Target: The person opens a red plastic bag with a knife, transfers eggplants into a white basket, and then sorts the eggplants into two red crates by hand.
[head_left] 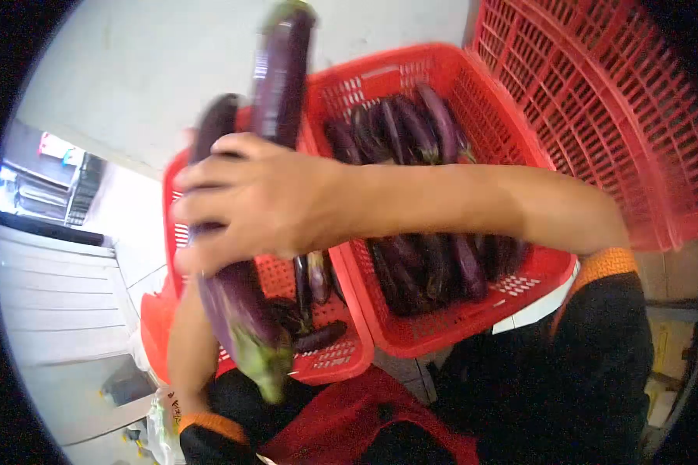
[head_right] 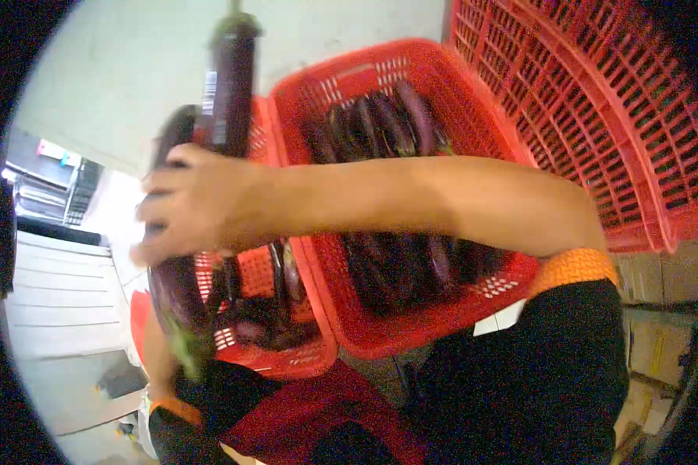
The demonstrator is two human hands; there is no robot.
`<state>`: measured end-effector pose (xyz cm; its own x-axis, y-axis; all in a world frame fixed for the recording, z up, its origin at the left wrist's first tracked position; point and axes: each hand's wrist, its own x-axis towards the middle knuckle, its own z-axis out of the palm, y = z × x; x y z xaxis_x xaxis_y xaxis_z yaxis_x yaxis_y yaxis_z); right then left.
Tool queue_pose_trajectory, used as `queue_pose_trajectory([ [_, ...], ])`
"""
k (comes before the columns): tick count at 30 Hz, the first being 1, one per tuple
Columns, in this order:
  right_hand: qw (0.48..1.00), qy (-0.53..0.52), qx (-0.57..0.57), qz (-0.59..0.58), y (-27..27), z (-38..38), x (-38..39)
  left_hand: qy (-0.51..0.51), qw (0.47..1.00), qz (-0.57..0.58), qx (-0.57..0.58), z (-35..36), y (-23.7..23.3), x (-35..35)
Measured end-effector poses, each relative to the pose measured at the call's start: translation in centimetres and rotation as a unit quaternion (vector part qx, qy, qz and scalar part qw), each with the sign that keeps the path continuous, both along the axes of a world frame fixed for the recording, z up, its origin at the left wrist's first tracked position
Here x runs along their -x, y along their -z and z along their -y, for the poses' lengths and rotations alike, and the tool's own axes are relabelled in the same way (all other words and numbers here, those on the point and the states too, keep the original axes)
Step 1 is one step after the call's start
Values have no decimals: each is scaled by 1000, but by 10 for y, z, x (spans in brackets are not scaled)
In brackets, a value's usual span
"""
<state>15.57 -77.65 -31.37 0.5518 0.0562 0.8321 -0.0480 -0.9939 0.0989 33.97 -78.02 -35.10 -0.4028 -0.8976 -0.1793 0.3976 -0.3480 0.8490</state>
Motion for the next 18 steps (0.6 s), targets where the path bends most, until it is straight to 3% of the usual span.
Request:
queue_pose_trajectory([
  [2,991,4,-134,-11,-15,11,21,27,999,-27,-9,10,4,45],
  [4,943,17,-317,96,-42,6,55,52,997,-50,-34,19,18,81],
  [6,904,36,-366,221,-66,22,83,75,994,-64,-56,28,36,109],
  [7,877,22,-429,217,-87,7,102,87,992,-64,-60,32,41,121],
  [9,800,14,-555,226,-108,-8,145,114,981,159,-13,35,59,140],
  [11,661,75,-641,383,-107,27,171,152,960,223,-81,31,57,165],
  [12,669,56,-644,366,-94,39,196,185,931,283,-140,29,56,181],
  [13,653,146,-676,309,-86,54,215,188,908,355,-122,29,62,194],
  [14,629,233,-699,249,-75,66,226,189,907,355,-124,37,77,205],
  [16,658,314,-677,100,27,159,297,372,817,439,-41,51,112,225],
  [17,668,349,-649,105,54,161,301,373,816,439,-41,44,126,237],
  [18,675,383,-621,110,77,161,304,295,754,563,166,29,142,249],
])
